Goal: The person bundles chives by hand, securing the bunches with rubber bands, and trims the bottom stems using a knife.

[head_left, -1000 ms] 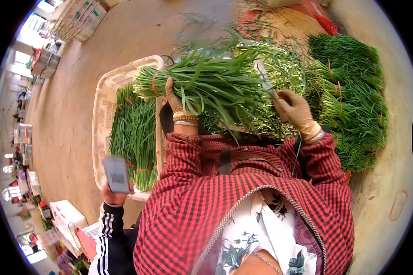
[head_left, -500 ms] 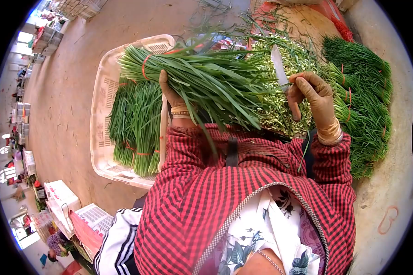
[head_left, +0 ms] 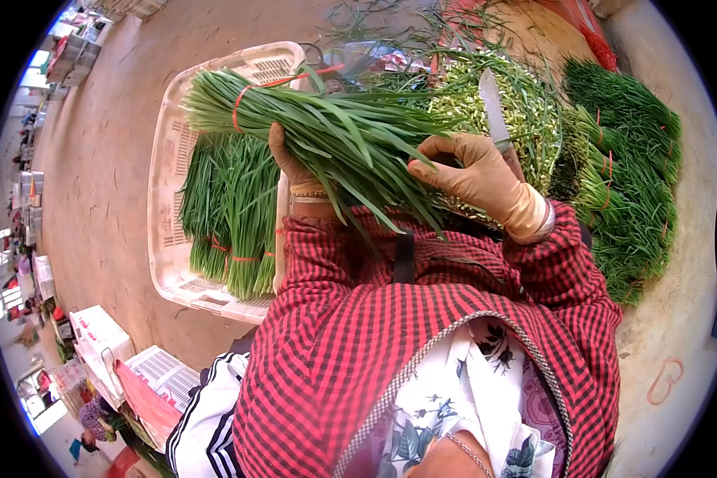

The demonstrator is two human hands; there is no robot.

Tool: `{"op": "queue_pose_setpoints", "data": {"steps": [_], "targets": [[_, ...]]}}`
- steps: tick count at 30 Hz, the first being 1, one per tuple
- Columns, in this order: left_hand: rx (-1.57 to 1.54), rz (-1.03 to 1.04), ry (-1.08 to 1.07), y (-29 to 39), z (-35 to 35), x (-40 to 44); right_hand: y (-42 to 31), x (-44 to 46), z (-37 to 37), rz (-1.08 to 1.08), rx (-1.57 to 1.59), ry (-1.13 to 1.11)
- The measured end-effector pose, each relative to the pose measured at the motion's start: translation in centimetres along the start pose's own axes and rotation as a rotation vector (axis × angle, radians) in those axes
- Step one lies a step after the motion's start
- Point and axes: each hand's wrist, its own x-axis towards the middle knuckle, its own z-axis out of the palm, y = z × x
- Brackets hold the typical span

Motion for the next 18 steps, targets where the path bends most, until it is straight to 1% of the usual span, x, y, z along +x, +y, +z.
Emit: {"op": "queue_pose_setpoints", "data": {"steps": [1,3,4,6,7,8,10,12,13,14,16,17,18], "targets": [[-0.051,-0.027,-0.014,0.1,0.5,-0.4,0.3,0.2,0.2,0.044,-0.028,-0.008],[-0.031,-0.020,-0.029,0.1,0.2,-0.4,0.0,0.1,0.4,0.120,-0.028,-0.019],[-0.013,-0.015,-0.045,0.1,0.1,-0.5,0.5,0.0,0.5,0.123,-0.027,-0.025],[0.007,-0.013,-0.053,-0.1,0.5,-0.7,1.6,-0.2,0.2,-0.247,-0.327,0.039],[0.031,-0.014,-0.065,-0.1,0.6,-0.8,1.3,-0.2,-0.4,-0.203,-0.452,0.059],[0.025,-0.014,-0.063,-0.1,0.5,-0.7,1.1,-0.3,-0.6,-0.143,-0.270,0.096],[0.002,-0.032,-0.074,-0.7,-0.1,-0.6,0.6,-0.8,-2.5,0.018,0.127,0.274],[-0.019,-0.058,-0.078,-0.9,-0.5,-0.6,1.0,0.3,-3.9,-0.359,0.151,0.500],[-0.025,-0.065,-0.047,-0.9,-0.3,-0.6,0.1,-0.1,-4.5,-0.270,0.009,0.598],[-0.029,-0.073,-0.017,-0.8,-0.2,-0.6,-0.5,-0.2,-4.7,-0.269,0.009,0.599],[-0.043,-0.094,-0.032,-1.1,-0.8,-0.4,-1.7,-0.6,-4.8,-0.441,-0.330,0.556],[-0.057,-0.112,-0.048,-1.2,-1.1,-0.3,-2.8,-1.6,-4.2,-0.273,-0.187,0.392],[-0.057,-0.113,-0.047,-1.2,-0.8,-0.4,-3.2,-1.6,-3.4,-0.272,-0.186,0.393]]}}
